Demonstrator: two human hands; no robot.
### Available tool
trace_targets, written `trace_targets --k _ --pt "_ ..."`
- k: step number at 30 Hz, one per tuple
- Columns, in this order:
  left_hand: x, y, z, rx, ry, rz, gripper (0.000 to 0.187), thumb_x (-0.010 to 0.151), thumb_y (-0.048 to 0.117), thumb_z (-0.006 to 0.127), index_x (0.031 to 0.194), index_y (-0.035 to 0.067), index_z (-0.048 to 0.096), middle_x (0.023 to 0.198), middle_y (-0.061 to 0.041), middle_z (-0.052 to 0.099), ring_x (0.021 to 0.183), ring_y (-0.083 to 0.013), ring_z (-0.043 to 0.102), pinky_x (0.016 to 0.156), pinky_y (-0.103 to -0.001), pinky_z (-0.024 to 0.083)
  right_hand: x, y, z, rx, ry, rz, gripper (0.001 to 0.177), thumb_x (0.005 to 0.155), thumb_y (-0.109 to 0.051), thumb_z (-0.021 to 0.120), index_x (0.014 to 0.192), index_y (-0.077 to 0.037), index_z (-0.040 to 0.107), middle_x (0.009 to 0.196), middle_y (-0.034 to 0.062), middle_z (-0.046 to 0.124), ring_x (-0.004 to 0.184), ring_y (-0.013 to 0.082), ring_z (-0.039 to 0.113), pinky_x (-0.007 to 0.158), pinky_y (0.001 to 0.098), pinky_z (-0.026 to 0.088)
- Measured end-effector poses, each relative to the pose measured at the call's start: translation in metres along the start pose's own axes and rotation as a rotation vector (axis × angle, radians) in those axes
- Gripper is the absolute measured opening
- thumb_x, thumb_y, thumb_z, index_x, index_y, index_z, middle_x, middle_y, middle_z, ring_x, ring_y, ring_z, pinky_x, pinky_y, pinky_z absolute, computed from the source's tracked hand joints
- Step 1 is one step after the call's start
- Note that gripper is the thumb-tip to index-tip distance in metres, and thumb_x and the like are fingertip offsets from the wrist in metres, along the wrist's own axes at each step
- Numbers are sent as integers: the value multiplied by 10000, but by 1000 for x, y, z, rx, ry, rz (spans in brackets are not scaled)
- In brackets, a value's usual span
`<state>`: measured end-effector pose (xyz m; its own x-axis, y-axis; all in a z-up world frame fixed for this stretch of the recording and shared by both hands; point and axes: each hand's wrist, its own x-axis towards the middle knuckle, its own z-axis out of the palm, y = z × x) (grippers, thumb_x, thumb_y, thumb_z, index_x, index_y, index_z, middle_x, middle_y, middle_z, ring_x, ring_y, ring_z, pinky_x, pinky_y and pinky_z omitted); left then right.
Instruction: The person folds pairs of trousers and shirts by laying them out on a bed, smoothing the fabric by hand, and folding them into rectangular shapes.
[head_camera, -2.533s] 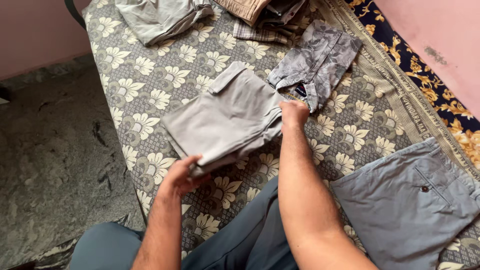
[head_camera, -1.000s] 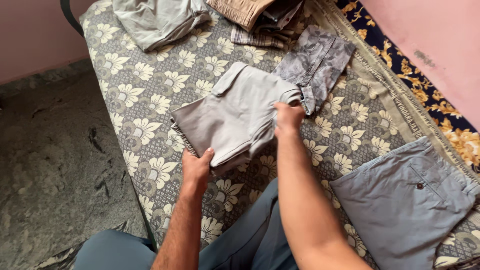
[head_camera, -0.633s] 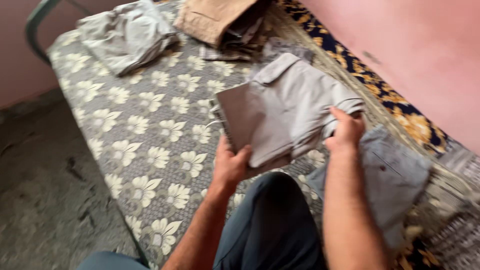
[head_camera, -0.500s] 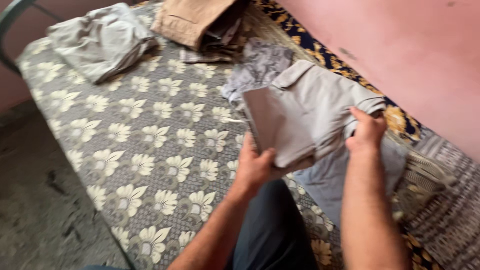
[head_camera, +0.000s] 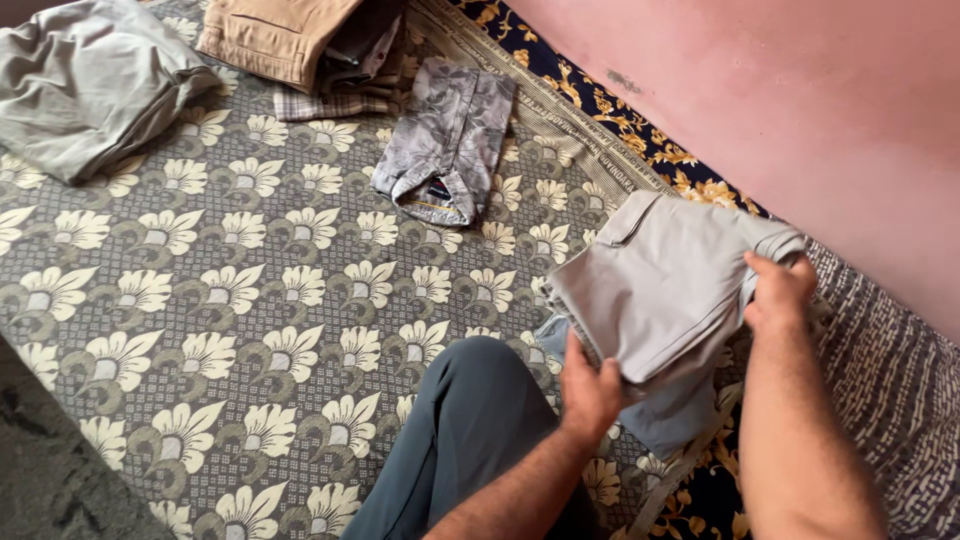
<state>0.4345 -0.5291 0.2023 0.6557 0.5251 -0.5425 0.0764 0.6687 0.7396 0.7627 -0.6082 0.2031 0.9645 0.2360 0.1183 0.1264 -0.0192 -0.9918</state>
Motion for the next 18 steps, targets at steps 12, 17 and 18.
trace_targets --k 12,17,18 --pt "26 94 -56 803 -49 626 673 789 124 665 1452 171 560 1277 -122 718 1130 -310 702 999 -413 540 -182 112 -80 130 78 613 522 1011 -146 595 1490 15 464 1473 183 522 1202 343 588 730 433 536" --pt "2 155 -23 972 -561 781 674 719 99 649 1388 181 639 1216 -102 760 1067 -261 753 966 -384 580 -186 94 -100 -690 -26 12 1133 840 -331 777 1667 -49 55 1582 290 322 1365 466 527 825 547 453" --pt "1 163 -14 995 -667 821 674 709 94 648 1377 178 644 1212 -94 768 1062 -243 766 978 -369 585 -176 70 -95 -1223 -109 -550 1438 643 -369 997 1621 16 15 1589 322 275 1412 449 395 1072 522 460"
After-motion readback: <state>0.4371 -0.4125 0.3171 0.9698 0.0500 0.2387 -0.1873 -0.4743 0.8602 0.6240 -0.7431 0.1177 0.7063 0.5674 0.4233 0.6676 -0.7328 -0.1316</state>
